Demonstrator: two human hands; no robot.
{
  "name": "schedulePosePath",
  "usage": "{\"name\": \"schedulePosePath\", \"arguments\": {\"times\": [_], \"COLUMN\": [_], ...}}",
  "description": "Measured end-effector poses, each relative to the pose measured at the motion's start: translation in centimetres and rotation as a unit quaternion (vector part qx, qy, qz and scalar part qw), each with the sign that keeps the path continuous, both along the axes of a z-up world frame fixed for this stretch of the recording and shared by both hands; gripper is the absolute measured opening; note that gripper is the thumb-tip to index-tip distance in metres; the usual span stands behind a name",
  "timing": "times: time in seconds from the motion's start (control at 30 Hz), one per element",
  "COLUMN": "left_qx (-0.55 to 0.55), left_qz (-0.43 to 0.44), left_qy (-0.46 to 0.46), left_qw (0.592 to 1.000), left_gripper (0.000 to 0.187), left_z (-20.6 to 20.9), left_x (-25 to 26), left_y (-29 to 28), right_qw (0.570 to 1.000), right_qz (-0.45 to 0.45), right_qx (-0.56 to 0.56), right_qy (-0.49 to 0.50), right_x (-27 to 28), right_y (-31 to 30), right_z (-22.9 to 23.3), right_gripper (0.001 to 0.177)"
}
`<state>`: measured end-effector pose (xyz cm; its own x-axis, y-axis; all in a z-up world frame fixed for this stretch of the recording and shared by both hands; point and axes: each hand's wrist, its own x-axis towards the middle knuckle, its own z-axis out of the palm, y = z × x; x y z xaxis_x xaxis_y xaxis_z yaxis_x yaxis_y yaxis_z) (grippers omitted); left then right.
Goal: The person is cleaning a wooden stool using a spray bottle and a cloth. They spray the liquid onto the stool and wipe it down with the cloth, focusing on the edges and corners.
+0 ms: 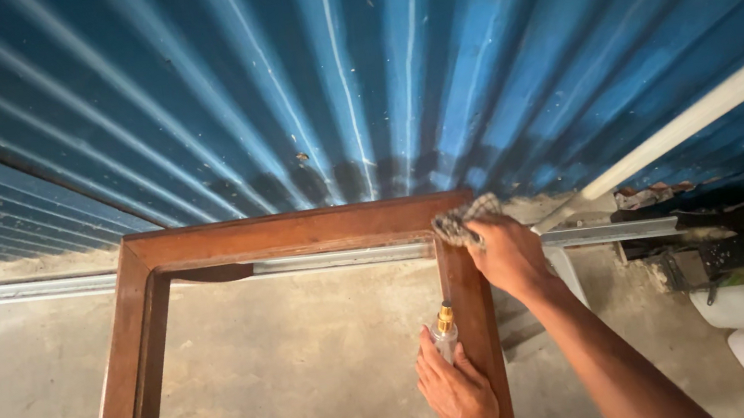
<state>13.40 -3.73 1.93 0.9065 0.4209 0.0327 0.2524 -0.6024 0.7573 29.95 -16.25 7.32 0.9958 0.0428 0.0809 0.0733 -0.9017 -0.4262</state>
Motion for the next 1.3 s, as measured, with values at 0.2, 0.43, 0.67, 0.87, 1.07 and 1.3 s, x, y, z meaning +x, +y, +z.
{"name": "schedulePosePath", "arguments": {"times": [0.2, 0.43, 0.67, 0.87, 1.07, 1.3], "left_qx": [0.011, 0.011, -0.001, 0.002, -0.012, 0.016], "left_qz": [0.0, -0.005, -0.004, -0.008, -0.008, -0.003], "left_qy": [-0.012, -0.021, 0.007, -0.018, 0.006, -0.037], "left_qw": [1.0, 1.0, 1.0, 1.0, 1.0, 0.999], "left_gripper": [0.06, 0.06, 0.06, 0.061, 0.061, 0.06], "left_z": [-0.1, 0.1, 0.2, 0.3, 0.4, 0.3], "left_x": [-0.1, 0.1, 0.0, -0.1, -0.3, -0.4], "left_y": [0.0, 0.1, 0.2, 0.3, 0.2, 0.3], "right_qw": [0.99, 0.999, 0.999, 0.999, 1.0, 0.998], "right_qz": [0.023, 0.041, 0.01, 0.041, -0.018, 0.055], "right_qx": [-0.037, 0.014, -0.005, 0.018, -0.005, 0.032], "right_qy": [0.131, -0.007, 0.046, -0.011, -0.002, -0.025], "right_x": [-0.2, -4.5, -3.2, -7.4, -5.2, -8.4], "right_y": [3.2, 1.2, 3.2, 1.5, 2.6, 2.5], "right_z": [0.0, 1.4, 1.0, 0.8, 0.1, 0.0], "right_gripper": [0.03, 0.038, 0.039, 0.04, 0.037, 0.039]}}
